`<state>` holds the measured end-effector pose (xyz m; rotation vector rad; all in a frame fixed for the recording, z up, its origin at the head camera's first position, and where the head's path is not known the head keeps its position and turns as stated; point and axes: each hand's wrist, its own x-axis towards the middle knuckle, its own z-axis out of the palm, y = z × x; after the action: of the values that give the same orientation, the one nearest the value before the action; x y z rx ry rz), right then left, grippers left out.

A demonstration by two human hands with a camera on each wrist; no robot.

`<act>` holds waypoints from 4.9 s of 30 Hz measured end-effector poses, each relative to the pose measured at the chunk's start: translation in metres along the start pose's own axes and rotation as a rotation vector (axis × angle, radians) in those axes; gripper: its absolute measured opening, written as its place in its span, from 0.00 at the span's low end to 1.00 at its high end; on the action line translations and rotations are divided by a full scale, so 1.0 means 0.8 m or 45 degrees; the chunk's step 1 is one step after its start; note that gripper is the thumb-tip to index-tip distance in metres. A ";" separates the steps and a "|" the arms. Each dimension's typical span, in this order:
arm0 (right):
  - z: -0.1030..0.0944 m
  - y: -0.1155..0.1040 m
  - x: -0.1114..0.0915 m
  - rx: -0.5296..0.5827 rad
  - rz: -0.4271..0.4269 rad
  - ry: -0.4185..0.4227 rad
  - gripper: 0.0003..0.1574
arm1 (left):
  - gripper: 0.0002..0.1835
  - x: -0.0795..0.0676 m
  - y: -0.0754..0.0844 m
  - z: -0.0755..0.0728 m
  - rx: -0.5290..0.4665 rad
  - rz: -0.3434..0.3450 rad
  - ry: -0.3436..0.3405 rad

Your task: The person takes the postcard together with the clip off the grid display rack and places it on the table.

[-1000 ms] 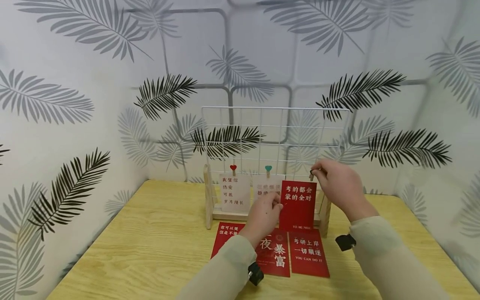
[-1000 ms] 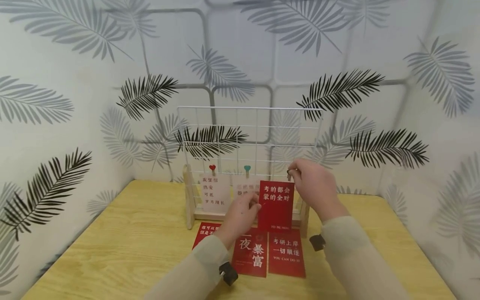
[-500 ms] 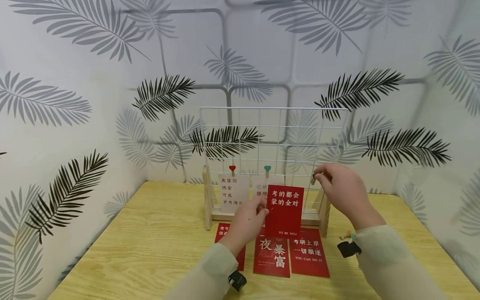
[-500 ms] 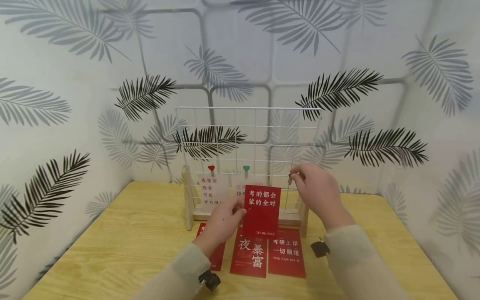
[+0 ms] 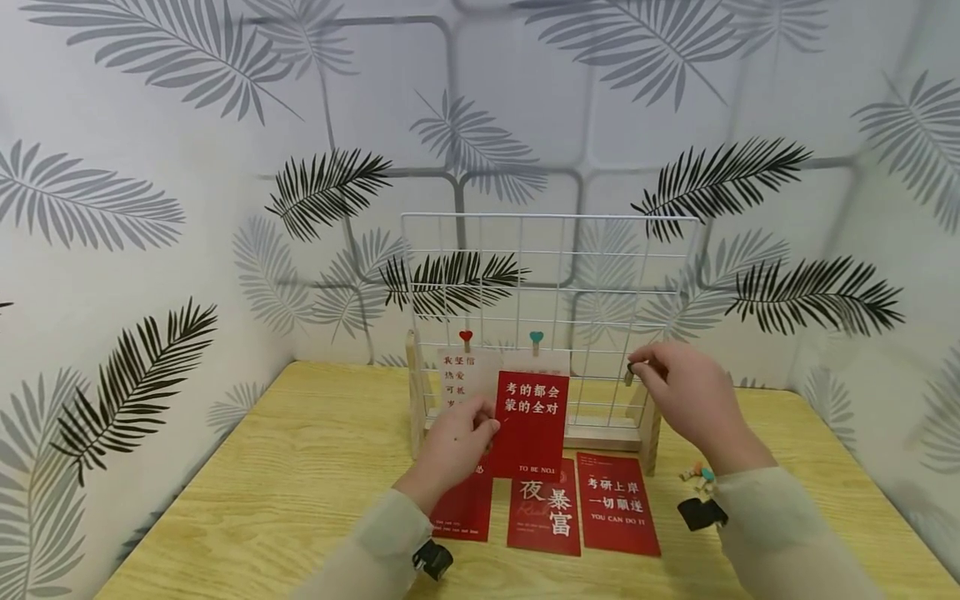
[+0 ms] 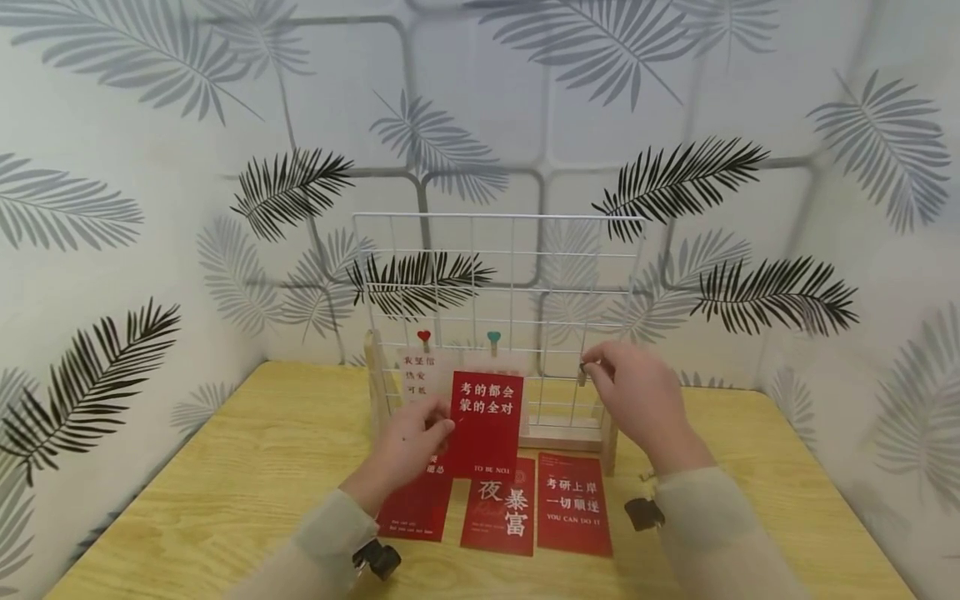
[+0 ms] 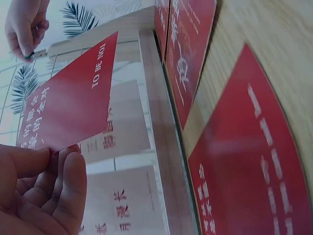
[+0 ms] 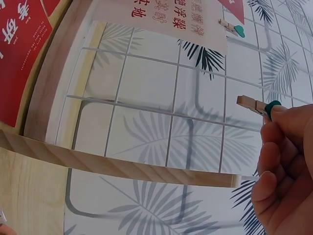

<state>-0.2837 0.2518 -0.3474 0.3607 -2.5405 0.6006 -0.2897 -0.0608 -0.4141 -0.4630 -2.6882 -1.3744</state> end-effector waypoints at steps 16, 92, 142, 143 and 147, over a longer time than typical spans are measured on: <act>0.002 0.026 -0.026 0.060 0.072 -0.082 0.09 | 0.02 -0.019 -0.040 -0.056 -0.042 -0.043 -0.052; 0.047 0.132 -0.108 0.164 0.189 -0.770 0.05 | 0.07 -0.079 -0.147 -0.150 0.251 -0.570 -0.428; 0.036 0.100 -0.094 0.116 0.293 -0.615 0.07 | 0.04 -0.056 -0.110 -0.121 0.219 -0.318 -0.105; 0.035 0.099 -0.093 0.121 0.294 -0.612 0.07 | 0.04 -0.055 -0.109 -0.121 0.214 -0.314 -0.103; 0.034 0.093 -0.091 0.137 0.295 -0.591 0.07 | 0.05 -0.052 -0.104 -0.117 0.200 -0.307 -0.091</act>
<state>-0.2604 0.3135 -0.4327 0.2671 -3.0300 0.8215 -0.2814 -0.1912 -0.4323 -0.1818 -2.9621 -1.2031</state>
